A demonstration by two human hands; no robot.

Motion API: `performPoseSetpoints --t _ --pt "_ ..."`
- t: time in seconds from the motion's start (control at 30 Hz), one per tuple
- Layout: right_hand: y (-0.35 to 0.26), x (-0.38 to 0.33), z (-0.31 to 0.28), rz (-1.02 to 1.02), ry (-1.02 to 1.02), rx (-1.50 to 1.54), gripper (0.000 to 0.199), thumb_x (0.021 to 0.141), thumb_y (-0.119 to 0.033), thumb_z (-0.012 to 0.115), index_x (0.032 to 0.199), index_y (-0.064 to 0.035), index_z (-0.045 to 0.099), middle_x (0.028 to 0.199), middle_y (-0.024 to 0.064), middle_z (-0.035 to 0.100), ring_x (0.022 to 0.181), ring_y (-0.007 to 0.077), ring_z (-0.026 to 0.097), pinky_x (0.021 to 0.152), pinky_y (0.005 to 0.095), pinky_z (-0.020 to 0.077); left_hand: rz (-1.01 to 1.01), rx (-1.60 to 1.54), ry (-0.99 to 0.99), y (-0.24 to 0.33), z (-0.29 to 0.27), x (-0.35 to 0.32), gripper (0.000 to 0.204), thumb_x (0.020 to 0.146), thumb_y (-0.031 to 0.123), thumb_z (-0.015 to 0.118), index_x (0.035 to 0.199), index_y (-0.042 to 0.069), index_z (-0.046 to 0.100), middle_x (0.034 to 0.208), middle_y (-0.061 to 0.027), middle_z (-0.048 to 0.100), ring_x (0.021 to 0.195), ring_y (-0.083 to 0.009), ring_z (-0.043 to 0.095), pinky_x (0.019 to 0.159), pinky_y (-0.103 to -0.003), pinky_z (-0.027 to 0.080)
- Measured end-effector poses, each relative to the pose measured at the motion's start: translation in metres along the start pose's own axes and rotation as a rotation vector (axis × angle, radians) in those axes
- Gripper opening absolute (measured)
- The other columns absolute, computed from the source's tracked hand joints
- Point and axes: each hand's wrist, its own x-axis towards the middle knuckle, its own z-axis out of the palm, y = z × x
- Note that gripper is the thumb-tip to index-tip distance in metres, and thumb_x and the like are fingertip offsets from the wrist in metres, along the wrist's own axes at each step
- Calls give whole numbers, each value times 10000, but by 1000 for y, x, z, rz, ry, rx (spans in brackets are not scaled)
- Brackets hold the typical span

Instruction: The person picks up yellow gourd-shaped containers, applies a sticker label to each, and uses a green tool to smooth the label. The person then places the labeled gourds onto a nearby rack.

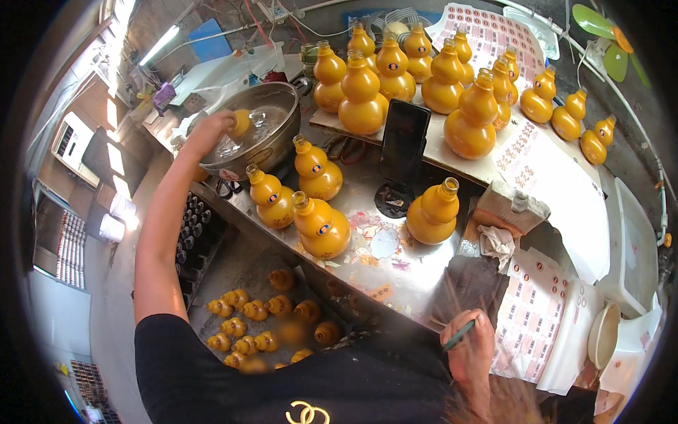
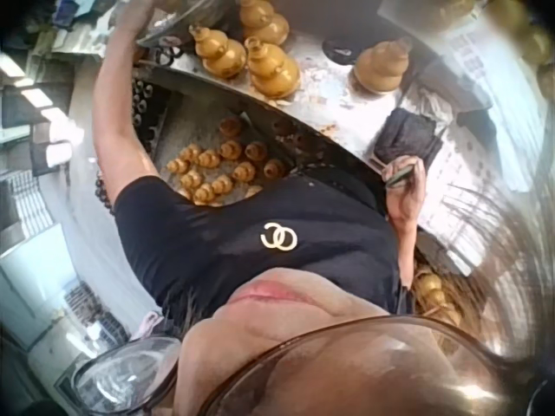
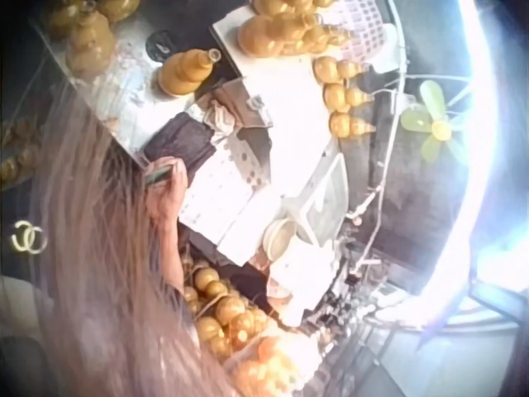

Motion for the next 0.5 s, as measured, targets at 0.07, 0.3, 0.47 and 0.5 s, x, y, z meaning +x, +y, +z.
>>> performPoseSetpoints --t 0.07,0.3,0.47,0.5 --pt "-1 0 -3 -1 8 11 250 955 -295 453 832 -77 467 682 57 444 571 203 460 553 343 377 -120 9 22 2 0 2 150 776 87 605 913 57 658 993 -82 607 905 -309 603 780 -385 493" --pt "-4 -1 -10 -18 1 16 238 969 -271 425 842 -75 469 673 51 440 556 202 446 545 333 371 -234 117 114 -9 -3 0 154 805 189 619 883 61 654 946 -113 600 928 -322 592 797 -437 462" --pt "-7 -7 -14 -72 52 29 233 956 -276 452 844 -72 466 722 57 450 582 189 453 550 338 385 -360 -52 528 -51 15 19 162 798 180 614 808 19 596 850 -174 593 850 -345 574 747 -439 438" --pt "-8 -6 -21 -25 13 82 230 949 -283 466 847 -77 466 765 52 460 629 182 470 575 335 401 -430 28 525 -72 15 9 173 807 197 618 825 27 591 839 -168 597 818 -338 571 719 -422 434"
